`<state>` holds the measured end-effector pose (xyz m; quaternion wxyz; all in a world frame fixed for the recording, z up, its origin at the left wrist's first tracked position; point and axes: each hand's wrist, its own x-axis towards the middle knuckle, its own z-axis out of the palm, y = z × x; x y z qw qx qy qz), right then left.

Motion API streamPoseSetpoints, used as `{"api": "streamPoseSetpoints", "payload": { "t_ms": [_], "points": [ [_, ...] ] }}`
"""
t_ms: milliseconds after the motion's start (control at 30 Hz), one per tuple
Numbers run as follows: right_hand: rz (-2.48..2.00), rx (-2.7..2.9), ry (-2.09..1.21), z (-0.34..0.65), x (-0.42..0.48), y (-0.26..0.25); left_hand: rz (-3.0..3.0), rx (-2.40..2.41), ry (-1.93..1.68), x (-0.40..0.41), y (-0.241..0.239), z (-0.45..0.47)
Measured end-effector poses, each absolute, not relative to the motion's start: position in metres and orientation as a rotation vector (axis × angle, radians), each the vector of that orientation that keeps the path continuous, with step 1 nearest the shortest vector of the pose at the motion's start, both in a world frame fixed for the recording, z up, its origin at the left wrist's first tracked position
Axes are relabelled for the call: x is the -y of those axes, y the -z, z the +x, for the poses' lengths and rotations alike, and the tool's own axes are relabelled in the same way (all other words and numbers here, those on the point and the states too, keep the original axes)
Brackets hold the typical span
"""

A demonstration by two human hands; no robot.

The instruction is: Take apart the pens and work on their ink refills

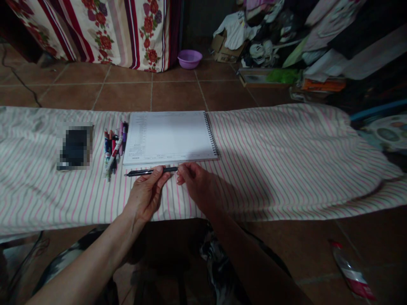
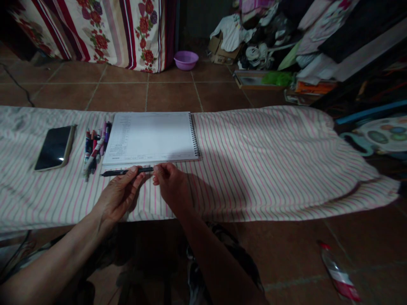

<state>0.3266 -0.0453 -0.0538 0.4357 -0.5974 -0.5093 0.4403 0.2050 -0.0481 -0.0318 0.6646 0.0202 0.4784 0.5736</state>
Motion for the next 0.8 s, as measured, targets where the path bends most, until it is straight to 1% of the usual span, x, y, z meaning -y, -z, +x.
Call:
{"api": "streamPoseSetpoints", "payload": {
  "t_ms": [133, 367, 600, 800],
  "points": [
    [-1.459, 1.254, -1.081, 0.325, 0.045, 0.055, 0.071, -1.074, -1.309, 0.049, 0.033, 0.206],
    [-1.248, 1.09, -1.262, 0.325, 0.045, 0.061, -0.062, -1.078, -1.318, 0.046, 0.027, 0.204],
    [-1.334, 1.091, -1.192, 0.324, 0.046, 0.062, -0.037, -1.091, -1.298, 0.048, 0.028, 0.205],
    [-1.351, 1.029, -1.264, 0.323, 0.047, 0.06, 0.158, -1.057, -1.382, 0.05, 0.038, 0.206]
  ]
}}
